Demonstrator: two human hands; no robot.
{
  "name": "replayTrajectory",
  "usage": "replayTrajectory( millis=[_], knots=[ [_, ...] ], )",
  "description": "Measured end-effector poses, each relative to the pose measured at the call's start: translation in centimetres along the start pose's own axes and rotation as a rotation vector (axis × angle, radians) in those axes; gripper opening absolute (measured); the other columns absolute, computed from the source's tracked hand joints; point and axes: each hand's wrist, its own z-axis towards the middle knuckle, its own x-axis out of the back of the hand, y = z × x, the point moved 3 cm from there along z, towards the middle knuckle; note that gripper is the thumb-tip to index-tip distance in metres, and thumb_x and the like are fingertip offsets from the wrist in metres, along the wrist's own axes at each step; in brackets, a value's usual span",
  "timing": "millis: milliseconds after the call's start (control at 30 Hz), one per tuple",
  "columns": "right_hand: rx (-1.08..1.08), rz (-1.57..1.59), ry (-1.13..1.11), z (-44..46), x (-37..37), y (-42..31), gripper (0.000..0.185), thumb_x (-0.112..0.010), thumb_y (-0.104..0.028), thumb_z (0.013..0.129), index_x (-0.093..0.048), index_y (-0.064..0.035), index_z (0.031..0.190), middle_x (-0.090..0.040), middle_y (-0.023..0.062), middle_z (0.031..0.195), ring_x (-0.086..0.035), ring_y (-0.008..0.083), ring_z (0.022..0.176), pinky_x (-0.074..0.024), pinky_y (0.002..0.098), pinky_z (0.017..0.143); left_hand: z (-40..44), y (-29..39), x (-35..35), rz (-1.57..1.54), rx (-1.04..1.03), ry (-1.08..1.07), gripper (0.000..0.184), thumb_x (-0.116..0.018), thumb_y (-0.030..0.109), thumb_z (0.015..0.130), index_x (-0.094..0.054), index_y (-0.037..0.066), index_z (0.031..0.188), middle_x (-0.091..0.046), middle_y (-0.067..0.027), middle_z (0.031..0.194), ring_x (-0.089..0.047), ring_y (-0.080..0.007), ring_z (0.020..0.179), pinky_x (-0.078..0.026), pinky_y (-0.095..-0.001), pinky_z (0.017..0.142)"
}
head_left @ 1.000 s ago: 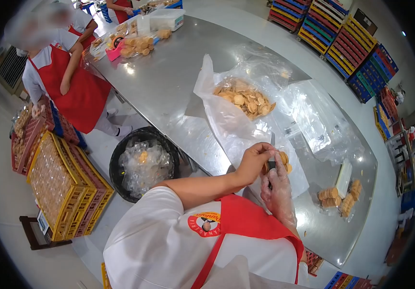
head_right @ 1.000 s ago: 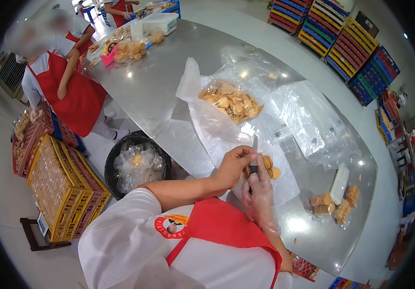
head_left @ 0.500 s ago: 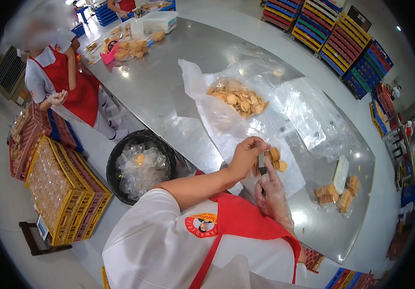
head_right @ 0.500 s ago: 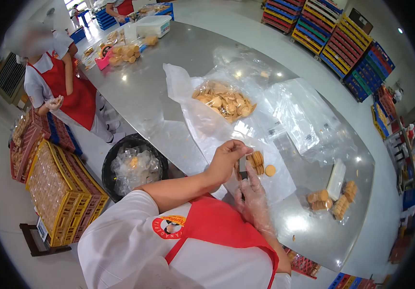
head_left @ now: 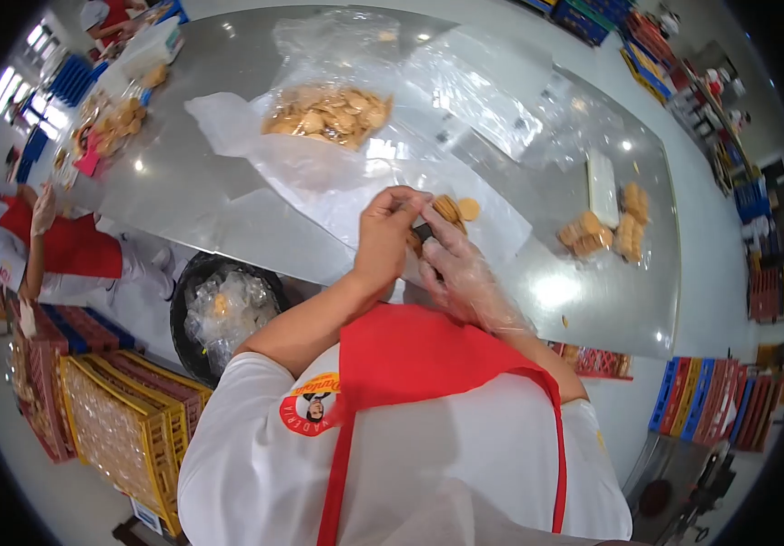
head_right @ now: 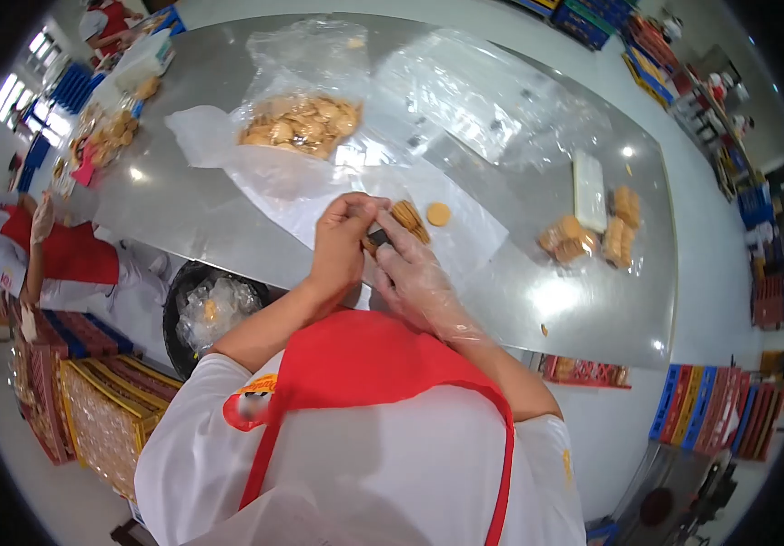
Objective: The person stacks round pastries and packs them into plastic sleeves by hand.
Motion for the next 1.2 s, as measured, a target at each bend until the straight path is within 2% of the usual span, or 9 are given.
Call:
replayTrajectory(
  millis=[33, 133, 200, 300, 500, 600, 933, 1033, 1200],
  knots=[
    [-0.140, 0.163, -0.011, 0.1, -0.2, 0.0, 0.053, -0.055, -0.002, 0.089, -0.044, -0.0012, 0.141, -0.058, 0.0179, 0.122, -0.061, 0.0235, 0.086, -0.0521, 0.0330, 0.074, 0.0, 0.6, -0.1, 0.002, -0.003, 0.011, 0.007, -0.055, 0.003, 0.096, -0.059, 0.001, 0.102, -0.068, -0.0128, 0.103, -0.064, -0.0178, 0.097, -0.051, -0.0297, 0.088],
    [0.048, 0.113, 0.008, 0.2, -0.7, -0.5, 0.050, -0.050, -0.003, 0.094, -0.043, -0.0014, 0.143, -0.055, 0.0028, 0.090, -0.050, 0.0094, 0.069, -0.0455, 0.0232, 0.062, 1.1, -0.4, 0.5, -0.026, -0.053, 0.008, 0.007, -0.055, 0.003, 0.097, -0.059, 0.000, 0.102, -0.068, -0.0134, 0.102, -0.064, -0.0172, 0.096, -0.051, -0.0283, 0.086],
    [-0.092, 0.421, 0.033, 0.5, -0.5, -1.3, 0.049, -0.047, -0.003, 0.096, -0.042, -0.0025, 0.144, -0.047, -0.0026, 0.080, -0.043, 0.0043, 0.064, -0.0414, 0.0200, 0.058, 0.7, -1.2, 0.2, 0.050, -0.033, -0.035, 0.007, -0.055, 0.003, 0.097, -0.059, 0.000, 0.102, -0.068, -0.0136, 0.102, -0.064, -0.0173, 0.096, -0.051, -0.0283, 0.086],
    [-0.183, 0.623, -0.008, 0.1, -0.5, -0.5, 0.048, -0.045, -0.002, 0.097, -0.042, -0.0040, 0.145, -0.047, -0.0031, 0.077, -0.042, 0.0042, 0.062, -0.0405, 0.0195, 0.056, 0.8, -0.8, 0.1, 0.076, -0.044, 0.016, 0.007, -0.055, 0.003, 0.097, -0.059, -0.001, 0.102, -0.067, -0.0132, 0.102, -0.064, -0.0179, 0.097, -0.050, -0.0295, 0.089],
    [-0.146, 0.421, 0.012, 0.6, -0.5, -0.9, 0.049, -0.044, -0.003, 0.097, -0.041, -0.0072, 0.146, -0.047, -0.0016, 0.077, -0.040, 0.0054, 0.059, -0.0369, 0.0196, 0.052, 1.5, -1.1, 0.2, 0.063, -0.012, -0.020, 0.007, -0.058, 0.005, 0.096, -0.061, 0.000, 0.100, -0.068, -0.0115, 0.102, -0.063, -0.0189, 0.099, -0.049, -0.0303, 0.091],
    [-0.247, 0.722, -0.045, 0.5, -0.1, -0.8, 0.052, -0.043, -0.005, 0.097, -0.038, -0.0075, 0.148, -0.046, -0.0011, 0.074, -0.040, 0.0072, 0.055, -0.0352, 0.0218, 0.048, 2.2, -1.5, 0.4, 0.060, 0.002, -0.041, 0.011, -0.059, 0.007, 0.096, -0.063, 0.000, 0.103, -0.067, -0.0100, 0.102, -0.063, -0.0191, 0.100, -0.049, -0.0302, 0.090],
    [-0.321, 0.644, -0.095, 0.1, 0.2, -0.8, 0.052, -0.044, -0.013, 0.100, -0.032, -0.0149, 0.151, -0.040, -0.0010, 0.064, -0.033, 0.0083, 0.050, -0.0289, 0.0226, 0.043, 2.5, -2.2, 0.8, 0.066, 0.084, 0.032, 0.012, -0.062, 0.007, 0.095, -0.063, -0.001, 0.103, -0.067, -0.0090, 0.098, -0.062, -0.0164, 0.093, -0.049, -0.0286, 0.086],
    [-0.319, 0.623, -0.097, -0.3, 0.0, -0.9, 0.051, -0.044, -0.014, 0.101, -0.033, -0.0156, 0.151, -0.039, -0.0012, 0.062, -0.033, 0.0085, 0.048, -0.0283, 0.0233, 0.041, 3.5, -1.1, 0.7, 0.000, -0.072, 0.038, 0.016, -0.067, 0.010, 0.092, -0.065, -0.001, 0.103, -0.067, -0.0063, 0.095, -0.061, -0.0119, 0.086, -0.048, -0.0239, 0.078],
    [-0.325, 0.663, -0.087, 0.6, -0.4, -0.5, 0.051, -0.044, -0.014, 0.101, -0.033, -0.0154, 0.150, -0.040, -0.0006, 0.060, -0.034, 0.0091, 0.046, -0.0289, 0.0239, 0.040, 2.2, -2.2, 0.4, 0.050, 0.040, 0.063, 0.014, -0.067, 0.010, 0.092, -0.065, -0.001, 0.102, -0.066, -0.0064, 0.092, -0.059, -0.0123, 0.084, -0.047, -0.0245, 0.078]
  ],
)
